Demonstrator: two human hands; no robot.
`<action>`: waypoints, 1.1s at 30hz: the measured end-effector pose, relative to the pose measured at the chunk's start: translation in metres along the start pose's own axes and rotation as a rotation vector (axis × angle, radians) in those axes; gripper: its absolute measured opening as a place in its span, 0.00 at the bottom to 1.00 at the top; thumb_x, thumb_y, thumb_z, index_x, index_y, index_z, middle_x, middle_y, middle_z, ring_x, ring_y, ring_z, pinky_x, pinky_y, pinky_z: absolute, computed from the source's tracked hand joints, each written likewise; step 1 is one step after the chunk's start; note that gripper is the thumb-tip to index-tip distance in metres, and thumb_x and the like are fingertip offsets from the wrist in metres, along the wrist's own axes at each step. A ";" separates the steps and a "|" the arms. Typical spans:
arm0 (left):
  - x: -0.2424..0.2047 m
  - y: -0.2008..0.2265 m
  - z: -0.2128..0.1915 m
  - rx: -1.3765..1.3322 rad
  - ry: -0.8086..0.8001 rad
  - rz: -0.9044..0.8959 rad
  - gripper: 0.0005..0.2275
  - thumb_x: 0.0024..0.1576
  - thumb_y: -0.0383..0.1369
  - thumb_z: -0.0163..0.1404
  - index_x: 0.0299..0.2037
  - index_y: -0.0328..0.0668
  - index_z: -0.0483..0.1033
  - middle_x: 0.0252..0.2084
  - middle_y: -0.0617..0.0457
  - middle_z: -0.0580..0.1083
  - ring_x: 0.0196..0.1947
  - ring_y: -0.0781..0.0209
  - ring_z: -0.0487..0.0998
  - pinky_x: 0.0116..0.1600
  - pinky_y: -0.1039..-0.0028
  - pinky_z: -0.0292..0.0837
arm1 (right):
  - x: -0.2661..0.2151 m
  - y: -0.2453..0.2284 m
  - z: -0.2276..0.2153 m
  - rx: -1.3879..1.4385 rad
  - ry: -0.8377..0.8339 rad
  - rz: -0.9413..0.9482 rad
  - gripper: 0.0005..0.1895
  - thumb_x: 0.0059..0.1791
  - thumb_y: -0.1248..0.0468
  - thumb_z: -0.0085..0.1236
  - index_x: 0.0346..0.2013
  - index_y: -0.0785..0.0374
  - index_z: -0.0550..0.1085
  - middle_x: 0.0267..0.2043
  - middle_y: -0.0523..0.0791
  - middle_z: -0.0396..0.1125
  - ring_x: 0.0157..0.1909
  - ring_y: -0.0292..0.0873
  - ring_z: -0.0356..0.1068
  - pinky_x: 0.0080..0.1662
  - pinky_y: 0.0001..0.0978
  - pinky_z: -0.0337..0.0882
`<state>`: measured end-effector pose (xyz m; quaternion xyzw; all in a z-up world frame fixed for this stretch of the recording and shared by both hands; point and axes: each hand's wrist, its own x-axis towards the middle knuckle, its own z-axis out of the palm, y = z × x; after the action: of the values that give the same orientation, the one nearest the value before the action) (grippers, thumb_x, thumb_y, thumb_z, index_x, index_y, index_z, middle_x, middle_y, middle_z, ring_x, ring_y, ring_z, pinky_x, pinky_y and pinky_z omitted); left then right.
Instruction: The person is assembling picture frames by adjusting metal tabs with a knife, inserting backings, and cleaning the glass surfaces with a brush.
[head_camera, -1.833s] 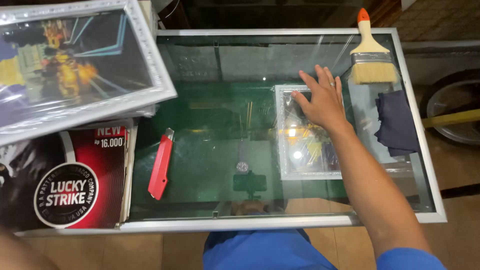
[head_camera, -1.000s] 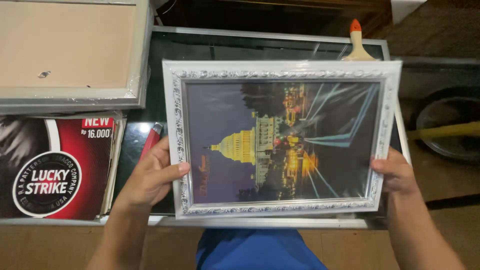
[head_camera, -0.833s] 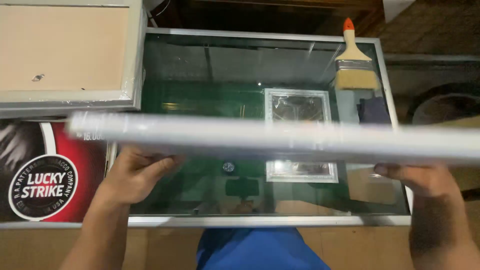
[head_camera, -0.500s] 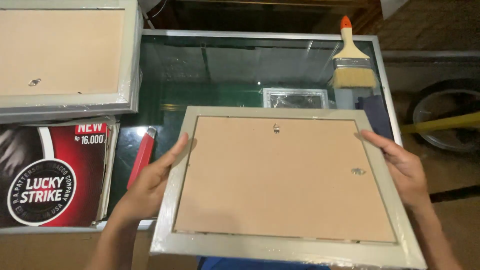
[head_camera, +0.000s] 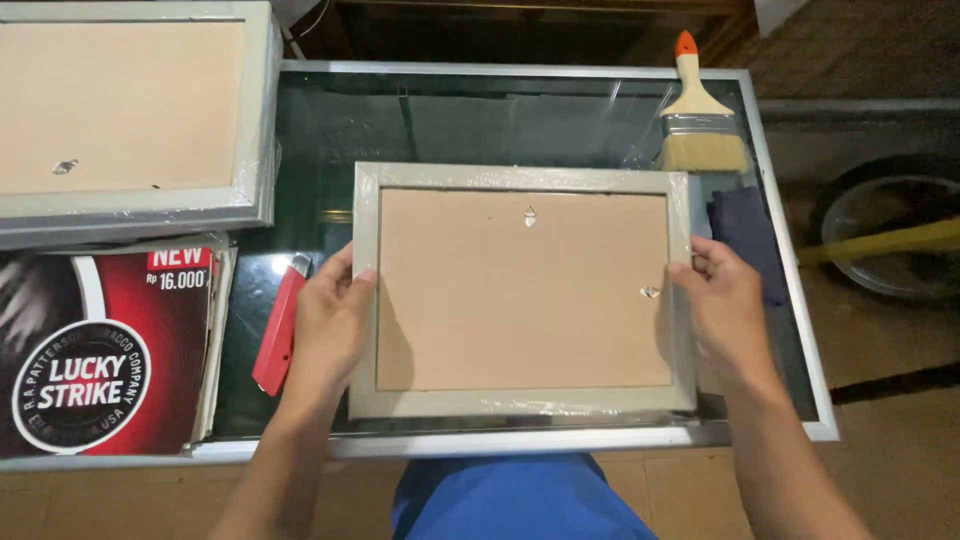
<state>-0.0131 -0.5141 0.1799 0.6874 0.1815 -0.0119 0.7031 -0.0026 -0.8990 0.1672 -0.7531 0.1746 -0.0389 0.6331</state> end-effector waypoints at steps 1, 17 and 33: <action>0.006 -0.004 0.002 0.080 0.013 0.122 0.20 0.60 0.21 0.45 0.64 0.23 0.68 0.54 0.36 0.76 0.53 0.55 0.77 0.54 0.69 0.72 | 0.009 0.010 0.004 -0.172 0.033 -0.093 0.21 0.50 0.73 0.56 0.58 0.71 0.72 0.42 0.49 0.70 0.40 0.39 0.68 0.43 0.29 0.68; 0.023 -0.039 0.010 0.825 0.183 0.249 0.23 0.58 0.32 0.51 0.65 0.30 0.72 0.50 0.36 0.72 0.52 0.33 0.75 0.56 0.54 0.70 | 0.062 0.069 0.002 -0.895 0.062 -0.278 0.24 0.49 0.57 0.63 0.60 0.60 0.78 0.41 0.47 0.68 0.45 0.52 0.74 0.51 0.43 0.71; 0.006 -0.034 -0.039 1.102 0.333 0.643 0.20 0.55 0.31 0.61 0.57 0.30 0.79 0.45 0.34 0.76 0.44 0.27 0.77 0.48 0.45 0.70 | 0.045 0.054 0.017 -0.971 0.022 -0.223 0.30 0.55 0.52 0.48 0.72 0.55 0.66 0.55 0.50 0.62 0.58 0.61 0.68 0.56 0.53 0.69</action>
<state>-0.0263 -0.4770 0.1458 0.9594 0.0410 0.2141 0.1792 0.0325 -0.9050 0.1041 -0.9746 0.0975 -0.0286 0.1995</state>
